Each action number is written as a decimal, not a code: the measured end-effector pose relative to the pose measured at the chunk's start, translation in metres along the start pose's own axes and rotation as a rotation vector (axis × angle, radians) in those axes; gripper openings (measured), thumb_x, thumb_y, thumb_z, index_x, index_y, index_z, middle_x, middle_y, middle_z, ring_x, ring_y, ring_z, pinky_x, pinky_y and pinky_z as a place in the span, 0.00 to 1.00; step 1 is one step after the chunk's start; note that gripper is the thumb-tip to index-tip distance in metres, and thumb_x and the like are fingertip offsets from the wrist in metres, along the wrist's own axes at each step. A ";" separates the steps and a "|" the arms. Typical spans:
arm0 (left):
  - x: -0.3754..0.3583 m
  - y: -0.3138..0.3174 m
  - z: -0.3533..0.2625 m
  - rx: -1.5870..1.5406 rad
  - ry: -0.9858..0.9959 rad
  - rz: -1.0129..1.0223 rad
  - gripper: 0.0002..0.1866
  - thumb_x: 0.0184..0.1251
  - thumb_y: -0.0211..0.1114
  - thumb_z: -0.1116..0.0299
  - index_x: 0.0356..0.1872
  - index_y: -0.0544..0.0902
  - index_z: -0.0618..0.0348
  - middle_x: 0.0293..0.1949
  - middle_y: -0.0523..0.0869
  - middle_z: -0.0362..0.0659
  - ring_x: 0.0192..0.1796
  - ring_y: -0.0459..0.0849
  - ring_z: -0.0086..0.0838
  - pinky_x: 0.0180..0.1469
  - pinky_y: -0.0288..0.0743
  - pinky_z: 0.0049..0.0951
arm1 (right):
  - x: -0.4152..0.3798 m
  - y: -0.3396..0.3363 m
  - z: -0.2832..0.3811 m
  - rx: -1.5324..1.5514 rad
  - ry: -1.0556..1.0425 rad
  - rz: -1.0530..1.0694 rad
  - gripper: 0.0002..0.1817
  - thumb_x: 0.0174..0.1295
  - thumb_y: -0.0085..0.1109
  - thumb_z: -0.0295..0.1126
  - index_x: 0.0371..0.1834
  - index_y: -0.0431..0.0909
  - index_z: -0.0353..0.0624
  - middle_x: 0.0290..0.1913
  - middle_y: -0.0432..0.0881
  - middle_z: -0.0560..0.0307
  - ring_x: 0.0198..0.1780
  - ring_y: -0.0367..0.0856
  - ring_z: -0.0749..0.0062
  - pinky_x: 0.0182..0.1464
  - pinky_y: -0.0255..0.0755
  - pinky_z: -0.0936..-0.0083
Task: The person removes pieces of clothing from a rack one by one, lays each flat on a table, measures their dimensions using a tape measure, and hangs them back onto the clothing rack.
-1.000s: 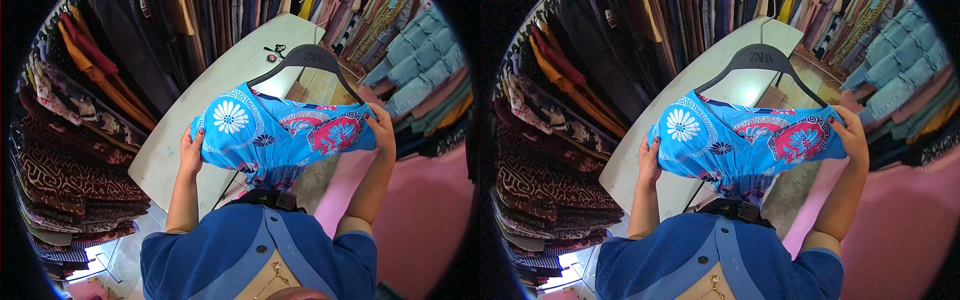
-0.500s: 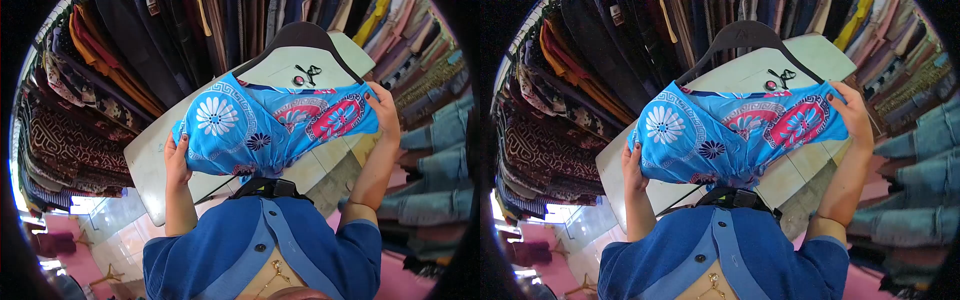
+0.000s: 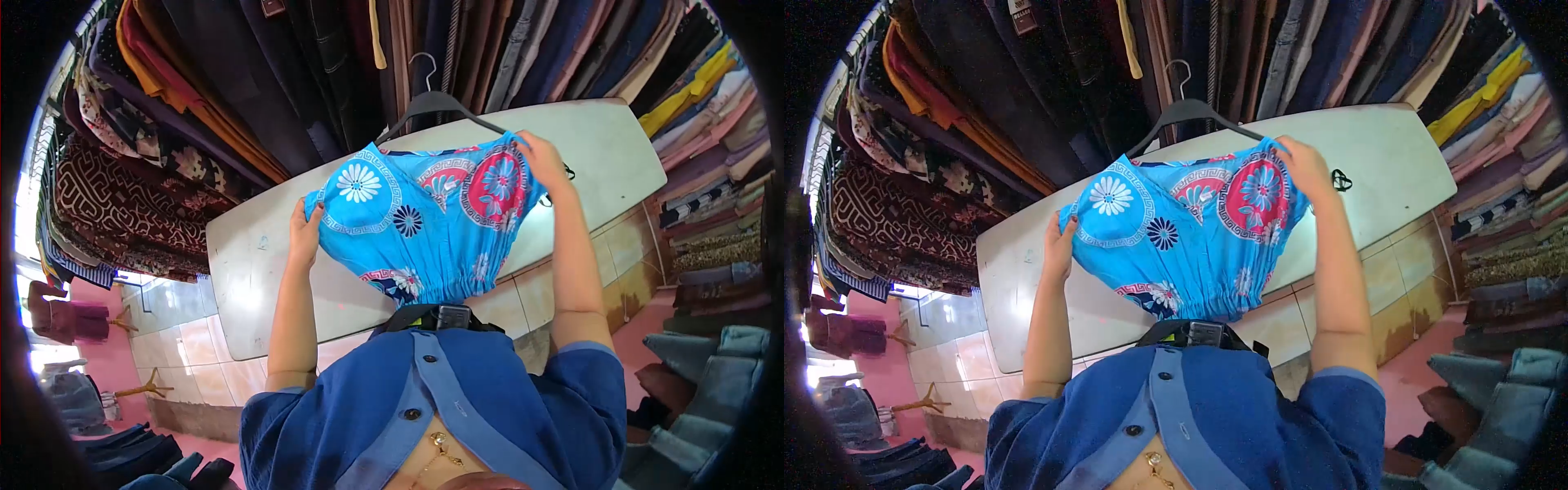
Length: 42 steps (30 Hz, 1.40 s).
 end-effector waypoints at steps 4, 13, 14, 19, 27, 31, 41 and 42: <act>0.019 -0.015 0.056 0.213 -0.083 -0.060 0.07 0.64 0.56 0.73 0.41 0.75 0.62 0.34 0.79 0.41 0.38 0.75 0.21 0.41 0.69 0.22 | -0.005 0.071 -0.024 -0.182 0.076 0.021 0.09 0.60 0.52 0.37 0.41 0.74 0.49 0.37 0.81 0.49 0.39 0.79 0.49 0.38 0.71 0.58; -0.018 0.007 0.084 1.025 0.285 -0.224 0.27 0.57 0.64 0.64 0.58 0.68 0.52 0.60 0.68 0.51 0.63 0.65 0.46 0.60 0.63 0.46 | -0.002 0.177 -0.084 -0.486 0.021 0.044 0.11 0.55 0.58 0.42 0.37 0.75 0.52 0.33 0.78 0.58 0.38 0.78 0.58 0.37 0.73 0.62; -0.032 0.016 0.081 1.034 0.266 -0.239 0.27 0.57 0.64 0.64 0.58 0.68 0.52 0.60 0.68 0.51 0.63 0.65 0.46 0.60 0.63 0.46 | 0.001 0.181 -0.085 -0.539 0.010 0.012 0.11 0.54 0.59 0.43 0.36 0.76 0.52 0.33 0.77 0.60 0.39 0.77 0.60 0.36 0.73 0.63; -0.073 0.044 0.118 1.396 0.085 0.179 0.36 0.57 0.61 0.50 0.67 0.59 0.39 0.70 0.52 0.48 0.71 0.48 0.48 0.63 0.45 0.62 | 0.002 0.197 -0.086 -0.588 -0.019 -0.002 0.12 0.51 0.61 0.43 0.35 0.76 0.52 0.33 0.75 0.60 0.38 0.75 0.62 0.35 0.71 0.64; -0.068 0.041 0.127 1.388 0.021 0.113 0.37 0.55 0.63 0.48 0.67 0.60 0.37 0.71 0.49 0.46 0.72 0.45 0.47 0.64 0.43 0.61 | 0.003 0.134 -0.096 -0.155 0.104 -0.070 0.20 0.53 0.61 0.41 0.49 0.75 0.50 0.47 0.78 0.50 0.49 0.74 0.51 0.49 0.69 0.59; -0.073 0.043 0.124 1.381 0.044 0.073 0.37 0.56 0.62 0.48 0.67 0.60 0.37 0.71 0.49 0.46 0.72 0.46 0.47 0.64 0.43 0.61 | -0.063 0.071 -0.158 -0.099 0.366 -0.132 0.20 0.52 0.62 0.37 0.50 0.75 0.47 0.47 0.78 0.47 0.51 0.72 0.50 0.54 0.65 0.58; -0.100 -0.006 0.107 1.301 -0.098 -0.375 0.31 0.60 0.60 0.56 0.65 0.63 0.44 0.67 0.59 0.54 0.69 0.51 0.54 0.63 0.45 0.62 | -0.118 0.075 -0.182 0.379 0.440 0.170 0.19 0.57 0.54 0.28 0.54 0.72 0.43 0.39 0.80 0.58 0.34 0.76 0.78 0.33 0.68 0.82; -0.103 -0.007 0.104 1.309 -0.110 -0.384 0.31 0.60 0.60 0.56 0.65 0.63 0.44 0.67 0.59 0.54 0.69 0.51 0.54 0.63 0.45 0.62 | -0.117 0.067 -0.163 0.669 0.594 0.173 0.19 0.60 0.51 0.32 0.55 0.72 0.43 0.40 0.80 0.57 0.31 0.76 0.80 0.28 0.67 0.85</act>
Point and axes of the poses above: each hand's wrist, its own x-axis towards the middle knuckle, its own y-axis out of the palm, z = x × y, the point moved 8 cm from there along x, towards the middle knuckle
